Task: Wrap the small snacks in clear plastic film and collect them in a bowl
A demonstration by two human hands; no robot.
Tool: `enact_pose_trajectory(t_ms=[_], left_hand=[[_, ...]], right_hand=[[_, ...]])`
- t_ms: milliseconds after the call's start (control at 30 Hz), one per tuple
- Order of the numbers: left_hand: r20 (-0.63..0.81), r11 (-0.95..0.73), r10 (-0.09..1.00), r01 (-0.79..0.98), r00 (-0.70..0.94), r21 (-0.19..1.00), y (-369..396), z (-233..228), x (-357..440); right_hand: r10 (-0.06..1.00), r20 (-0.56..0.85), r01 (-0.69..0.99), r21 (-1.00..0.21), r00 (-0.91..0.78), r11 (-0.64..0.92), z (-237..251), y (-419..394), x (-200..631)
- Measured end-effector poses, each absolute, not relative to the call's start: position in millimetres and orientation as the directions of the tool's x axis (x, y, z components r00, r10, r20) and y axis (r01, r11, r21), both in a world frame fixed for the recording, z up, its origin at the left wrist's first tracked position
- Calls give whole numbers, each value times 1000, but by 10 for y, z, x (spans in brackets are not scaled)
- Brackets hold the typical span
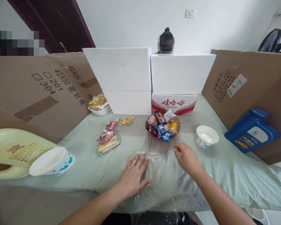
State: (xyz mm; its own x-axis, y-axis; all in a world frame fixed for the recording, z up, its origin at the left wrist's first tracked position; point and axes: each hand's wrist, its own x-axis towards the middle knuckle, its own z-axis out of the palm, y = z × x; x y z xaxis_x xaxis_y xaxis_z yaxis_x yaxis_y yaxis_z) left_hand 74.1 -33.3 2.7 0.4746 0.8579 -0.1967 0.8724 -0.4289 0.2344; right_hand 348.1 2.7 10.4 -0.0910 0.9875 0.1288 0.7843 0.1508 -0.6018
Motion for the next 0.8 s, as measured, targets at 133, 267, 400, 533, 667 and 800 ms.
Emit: enact_pose_trajectory(t_ms=[133, 267, 400, 533, 667, 800], left_hand=[[-138, -461, 858, 861, 494, 215, -228, -60, 748], [-141, -299, 938, 944, 318, 143, -182, -109, 616], [-89, -300, 945, 941, 316, 153, -243, -133, 635], [-93, -521, 822, 808, 562, 276, -316, -341, 916], [-93, -546, 792, 769, 603, 333, -337, -471, 1038], [-10, -534, 811, 745, 586, 400, -297, -288, 734]], right_hand=[[814, 139, 770, -267, -564, 579, 57, -250, 3119], [908, 15, 905, -71, -419, 419, -82, -315, 3310], [918, 193, 917, -136, -347, 376, -1, -398, 3428], [687, 167, 633, -284, -707, 720, 146, -669, 3091], [651, 63, 578, -401, -757, 711, 31, -940, 2870], [706, 52, 654, -334, -707, 679, -155, -1058, 3060]])
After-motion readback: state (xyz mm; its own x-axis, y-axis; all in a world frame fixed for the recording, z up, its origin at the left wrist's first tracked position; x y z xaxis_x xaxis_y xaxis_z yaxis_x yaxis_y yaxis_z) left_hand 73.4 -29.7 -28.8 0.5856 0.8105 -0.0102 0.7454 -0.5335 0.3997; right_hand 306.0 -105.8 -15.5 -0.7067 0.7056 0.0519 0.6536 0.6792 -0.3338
